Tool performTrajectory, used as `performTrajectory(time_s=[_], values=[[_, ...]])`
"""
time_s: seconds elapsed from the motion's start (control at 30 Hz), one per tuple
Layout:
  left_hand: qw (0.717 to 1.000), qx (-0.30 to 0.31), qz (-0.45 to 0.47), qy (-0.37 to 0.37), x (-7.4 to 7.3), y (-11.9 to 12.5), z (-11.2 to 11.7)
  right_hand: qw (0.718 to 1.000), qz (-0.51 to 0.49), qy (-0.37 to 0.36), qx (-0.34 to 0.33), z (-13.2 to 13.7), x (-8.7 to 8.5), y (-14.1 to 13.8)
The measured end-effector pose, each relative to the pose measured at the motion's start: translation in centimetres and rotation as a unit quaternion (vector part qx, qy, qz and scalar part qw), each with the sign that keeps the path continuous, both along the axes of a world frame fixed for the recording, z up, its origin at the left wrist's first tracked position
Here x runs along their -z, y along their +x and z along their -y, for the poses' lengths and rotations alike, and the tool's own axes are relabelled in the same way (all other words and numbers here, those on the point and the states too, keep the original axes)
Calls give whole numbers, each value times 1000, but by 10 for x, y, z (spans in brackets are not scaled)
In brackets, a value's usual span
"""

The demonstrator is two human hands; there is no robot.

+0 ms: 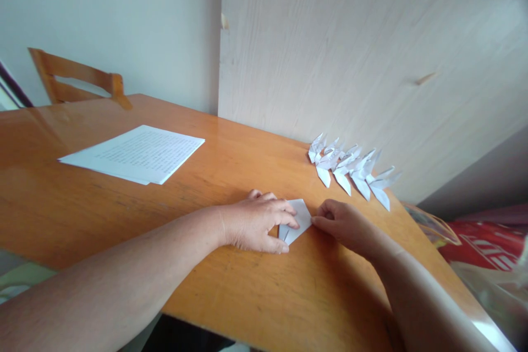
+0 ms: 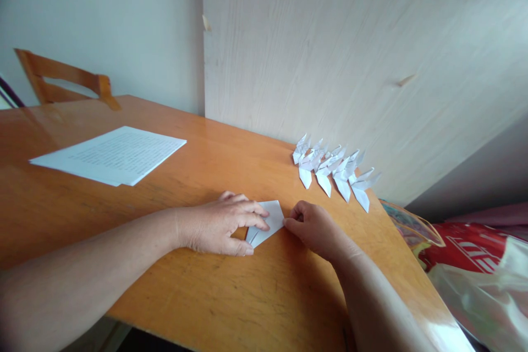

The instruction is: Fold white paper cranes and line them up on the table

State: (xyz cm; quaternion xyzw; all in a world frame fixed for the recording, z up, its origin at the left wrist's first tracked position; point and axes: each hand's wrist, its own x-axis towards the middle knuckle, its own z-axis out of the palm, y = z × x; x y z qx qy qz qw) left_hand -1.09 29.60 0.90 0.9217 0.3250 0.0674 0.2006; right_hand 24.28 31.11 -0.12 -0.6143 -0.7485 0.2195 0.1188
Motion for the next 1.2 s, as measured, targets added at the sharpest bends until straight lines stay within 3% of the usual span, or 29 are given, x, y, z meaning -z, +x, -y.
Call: performTrajectory(time_s=[0.5, 0.77, 1.2], values=[[1000, 16, -2, 1, -2, -1, -1, 998, 30, 47, -31, 18, 7, -15], [1000, 25, 13, 7, 2, -1, -3, 997, 14, 49, -54, 33, 4, -28], [999, 31, 6, -9, -3, -1, -2, 995, 42, 61, -71, 46, 3, -37]])
